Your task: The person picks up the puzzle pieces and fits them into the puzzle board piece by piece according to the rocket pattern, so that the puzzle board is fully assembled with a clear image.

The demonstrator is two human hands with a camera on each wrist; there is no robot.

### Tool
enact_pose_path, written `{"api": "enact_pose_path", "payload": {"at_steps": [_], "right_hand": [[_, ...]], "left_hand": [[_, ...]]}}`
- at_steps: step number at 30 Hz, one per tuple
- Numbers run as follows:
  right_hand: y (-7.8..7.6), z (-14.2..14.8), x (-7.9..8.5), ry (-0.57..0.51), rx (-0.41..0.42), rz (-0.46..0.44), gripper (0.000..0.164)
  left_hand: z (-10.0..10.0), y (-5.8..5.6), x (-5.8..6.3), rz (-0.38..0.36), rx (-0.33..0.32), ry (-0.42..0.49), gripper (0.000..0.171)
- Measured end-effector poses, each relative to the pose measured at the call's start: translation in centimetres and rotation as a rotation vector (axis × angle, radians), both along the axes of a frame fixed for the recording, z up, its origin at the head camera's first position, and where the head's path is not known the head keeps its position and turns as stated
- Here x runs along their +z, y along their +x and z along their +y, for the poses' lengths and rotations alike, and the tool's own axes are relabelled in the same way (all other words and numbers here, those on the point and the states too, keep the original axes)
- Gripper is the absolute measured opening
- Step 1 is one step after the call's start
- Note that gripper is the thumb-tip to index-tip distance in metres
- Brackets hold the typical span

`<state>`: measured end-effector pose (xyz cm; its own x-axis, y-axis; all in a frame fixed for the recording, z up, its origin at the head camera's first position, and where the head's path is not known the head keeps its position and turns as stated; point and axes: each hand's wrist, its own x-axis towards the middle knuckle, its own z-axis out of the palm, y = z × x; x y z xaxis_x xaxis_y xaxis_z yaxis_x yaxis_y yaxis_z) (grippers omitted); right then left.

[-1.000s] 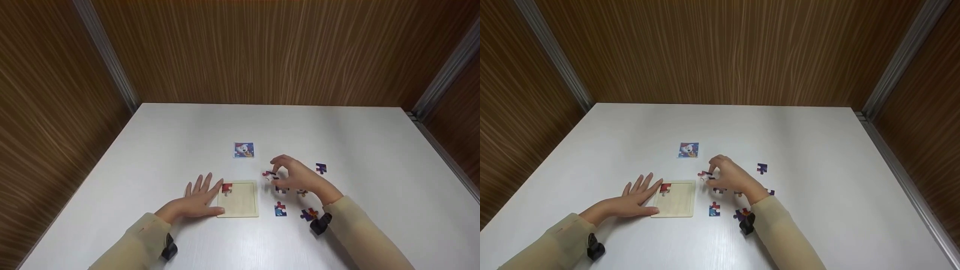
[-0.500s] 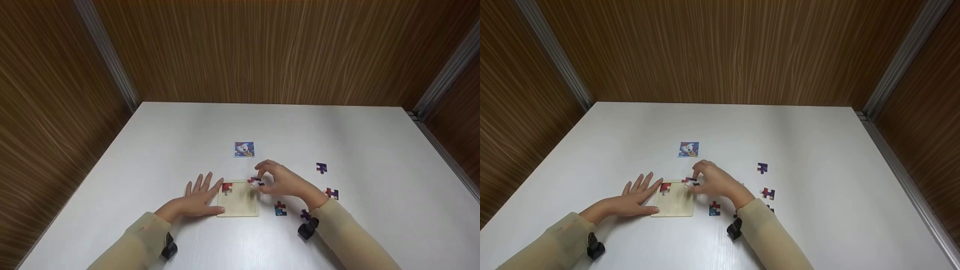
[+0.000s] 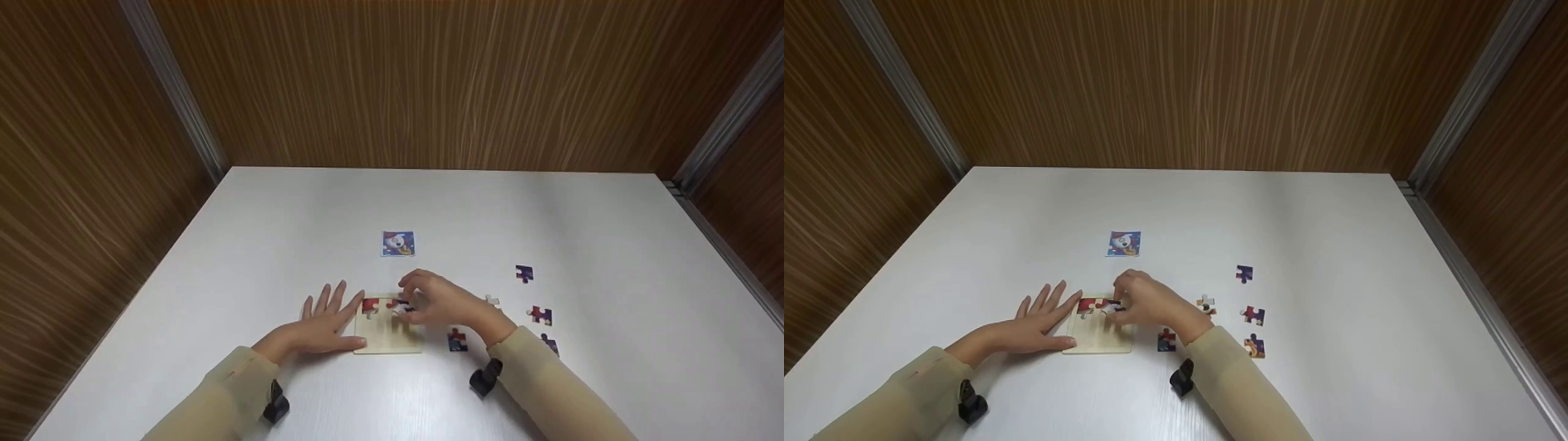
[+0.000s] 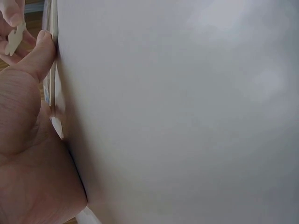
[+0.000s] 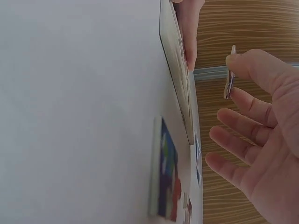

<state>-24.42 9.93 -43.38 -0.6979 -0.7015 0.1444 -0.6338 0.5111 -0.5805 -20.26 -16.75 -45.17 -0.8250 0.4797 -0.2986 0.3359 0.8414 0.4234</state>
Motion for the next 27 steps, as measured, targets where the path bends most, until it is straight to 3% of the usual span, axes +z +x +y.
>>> {"api": "enact_pose_path", "payload": {"at_steps": [10, 19, 27], "right_hand": [[-0.6, -1.5, -0.6, 0.059, 0.022, -0.025, 0.040], [-0.8, -2.0, -1.1, 0.102, 0.004, -0.010, 0.028], [-0.9, -2.4, -1.0, 0.171, -0.019, 0.075, 0.025]], "left_hand": [[-0.1, -0.2, 0.0, -0.004, 0.001, 0.004, 0.090], [0.1, 0.0, -0.2, -0.009, -0.004, 0.007, 0.090], [0.2, -0.3, 0.0, -0.011, -0.008, -0.003, 0.091]]}}
